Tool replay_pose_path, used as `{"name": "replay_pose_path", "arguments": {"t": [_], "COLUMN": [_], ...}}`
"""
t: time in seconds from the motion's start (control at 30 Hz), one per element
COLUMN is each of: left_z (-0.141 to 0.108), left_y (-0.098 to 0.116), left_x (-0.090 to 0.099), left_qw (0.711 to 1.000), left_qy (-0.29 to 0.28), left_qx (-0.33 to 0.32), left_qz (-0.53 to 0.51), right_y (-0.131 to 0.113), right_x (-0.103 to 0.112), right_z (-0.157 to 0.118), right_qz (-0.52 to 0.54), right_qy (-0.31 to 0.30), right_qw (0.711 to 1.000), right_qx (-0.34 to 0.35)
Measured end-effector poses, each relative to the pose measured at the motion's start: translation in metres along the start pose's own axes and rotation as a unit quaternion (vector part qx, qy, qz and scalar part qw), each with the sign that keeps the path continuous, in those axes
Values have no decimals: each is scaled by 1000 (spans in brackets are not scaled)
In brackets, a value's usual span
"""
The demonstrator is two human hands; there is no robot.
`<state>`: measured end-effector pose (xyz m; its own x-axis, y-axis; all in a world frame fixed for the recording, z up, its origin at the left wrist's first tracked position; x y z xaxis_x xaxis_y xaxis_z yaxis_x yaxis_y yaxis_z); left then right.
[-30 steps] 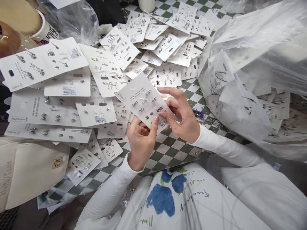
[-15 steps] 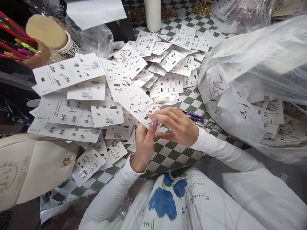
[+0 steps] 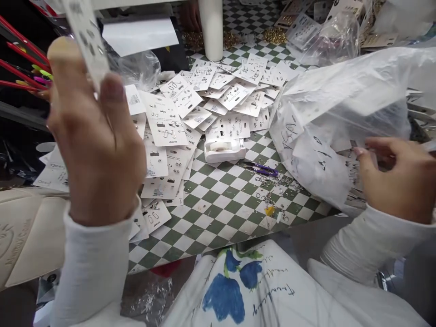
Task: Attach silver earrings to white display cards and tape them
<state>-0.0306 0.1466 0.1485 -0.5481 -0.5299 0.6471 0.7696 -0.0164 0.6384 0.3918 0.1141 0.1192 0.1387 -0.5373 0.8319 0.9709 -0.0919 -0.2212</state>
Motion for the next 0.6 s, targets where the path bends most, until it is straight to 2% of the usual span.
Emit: {"name": "replay_pose_path", "arguments": {"t": [0.03, 0.1, 0.17, 0.27, 0.33, 0.47, 0.6], "left_z": [13, 28, 28, 0, -28, -72, -93], "left_y": [0, -5, -2, 3, 3, -8, -17], "left_x": [-1, -4, -15, -40, -58, -89, -100], "left_qw": [991, 954, 940, 960, 960, 949, 947], "left_qy": [-24, -52, -76, -97, -110, -156, -165], "left_qx": [-4, 25, -48, -164, -231, -266, -271], "left_qz": [131, 293, 330, 207, 112, 58, 44], "right_y": [8, 14, 12, 8, 6, 1, -8], "right_x": [-10, -29, -39, -38, -38, -46, -49], "right_z": [1, 1, 1, 3, 5, 13, 21], "right_qz": [-16, -16, 8, 50, 58, -2, -46], "right_qy": [-27, -103, -150, -123, -103, -102, -57], "right_qw": [999, 994, 988, 991, 993, 993, 992], "right_qx": [-17, -40, -46, -34, -21, -58, -105]}}
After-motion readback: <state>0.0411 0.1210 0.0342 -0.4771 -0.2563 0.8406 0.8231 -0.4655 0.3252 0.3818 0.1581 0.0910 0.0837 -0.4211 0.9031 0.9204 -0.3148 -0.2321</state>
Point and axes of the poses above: each hand's wrist, its own z-axis towards the middle knuckle, its own x-axis out of the back of the hand, y = z × x, the point moved 5 cm from there along z, towards the middle knuckle, and after that the axes turned 7 degrees about z, right-handed, at the moved point
